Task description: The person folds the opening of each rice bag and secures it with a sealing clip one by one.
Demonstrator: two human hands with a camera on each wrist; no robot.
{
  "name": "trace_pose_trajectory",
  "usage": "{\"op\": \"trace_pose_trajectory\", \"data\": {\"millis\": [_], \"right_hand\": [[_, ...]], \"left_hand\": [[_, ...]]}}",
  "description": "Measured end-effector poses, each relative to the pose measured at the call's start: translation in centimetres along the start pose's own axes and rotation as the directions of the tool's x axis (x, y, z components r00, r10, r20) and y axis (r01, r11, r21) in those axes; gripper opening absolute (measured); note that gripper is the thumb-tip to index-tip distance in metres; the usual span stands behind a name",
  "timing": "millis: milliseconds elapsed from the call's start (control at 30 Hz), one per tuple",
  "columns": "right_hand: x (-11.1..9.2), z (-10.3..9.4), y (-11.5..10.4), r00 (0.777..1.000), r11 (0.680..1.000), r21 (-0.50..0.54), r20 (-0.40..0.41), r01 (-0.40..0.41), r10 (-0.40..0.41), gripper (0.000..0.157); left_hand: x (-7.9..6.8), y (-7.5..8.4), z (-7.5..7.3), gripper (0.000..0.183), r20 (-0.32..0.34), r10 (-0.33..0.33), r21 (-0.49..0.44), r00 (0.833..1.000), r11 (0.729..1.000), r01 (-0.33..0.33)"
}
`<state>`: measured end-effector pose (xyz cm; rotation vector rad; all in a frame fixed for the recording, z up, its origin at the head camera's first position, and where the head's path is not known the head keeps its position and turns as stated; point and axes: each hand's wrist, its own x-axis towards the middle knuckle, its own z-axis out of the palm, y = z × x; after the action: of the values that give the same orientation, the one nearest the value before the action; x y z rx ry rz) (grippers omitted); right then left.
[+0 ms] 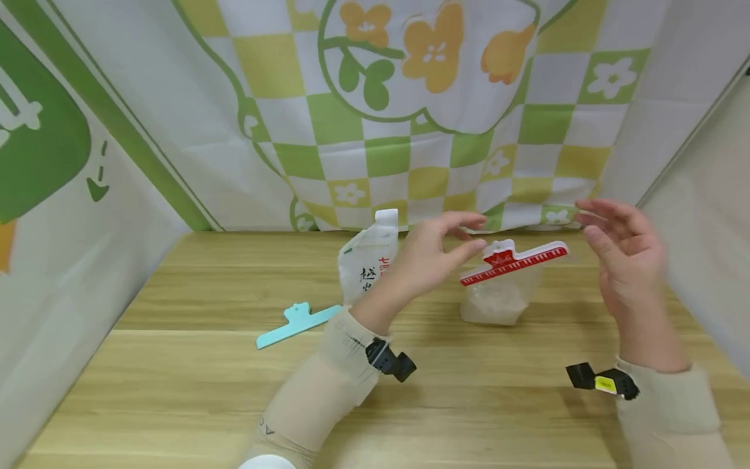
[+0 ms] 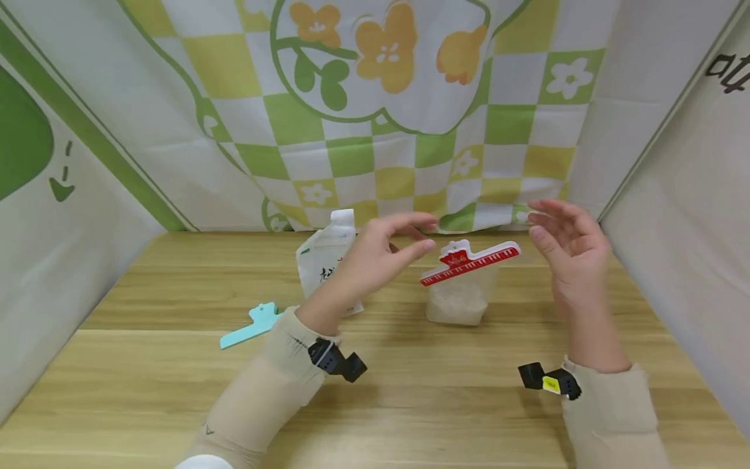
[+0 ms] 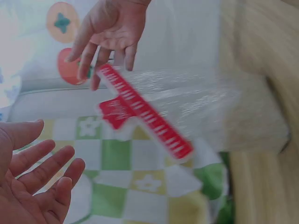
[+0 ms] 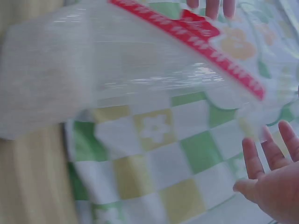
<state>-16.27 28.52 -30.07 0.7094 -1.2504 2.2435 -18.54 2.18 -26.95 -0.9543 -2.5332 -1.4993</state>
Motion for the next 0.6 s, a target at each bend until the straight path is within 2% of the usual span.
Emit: {"op": "trace_pose_trajectory", "data": {"millis": [100, 233, 467, 600], "right_hand": [[0.8, 1.0, -0.8, 0.996, 0.998, -0.019, -0.062, 0.063, -0.064, 0.03], [1.3, 2.5, -1.2, 0.992, 0.992, -0.082, -0.077, 0.095, -0.101, 0.03], [1.2, 5.6, -0.8, 0.996, 0.982, -0.173, -0.017, 0.081, -0.086, 0.03], [0.9, 7.5, -0.4, 0.999, 0.972, -0.23, 0.016, 0.053, -0.051, 0.031]], "left_hand": [[-1.1, 0.9, -1.7, 0.033, -0.099, 0.063, -0.041, 0.993, 0.997, -0.067], [-2.7, 1.5, -4.2, 0.028, -0.223, 0.117, -0.04, 0.968, 0.991, -0.128], [-5.6, 0.8, -7.7, 0.025, -0.364, 0.141, -0.007, 0.921, 0.988, -0.154], [-7.0, -0.3, -9.6, 0.025, -0.429, 0.131, 0.026, 0.894, 0.991, -0.133]]}}
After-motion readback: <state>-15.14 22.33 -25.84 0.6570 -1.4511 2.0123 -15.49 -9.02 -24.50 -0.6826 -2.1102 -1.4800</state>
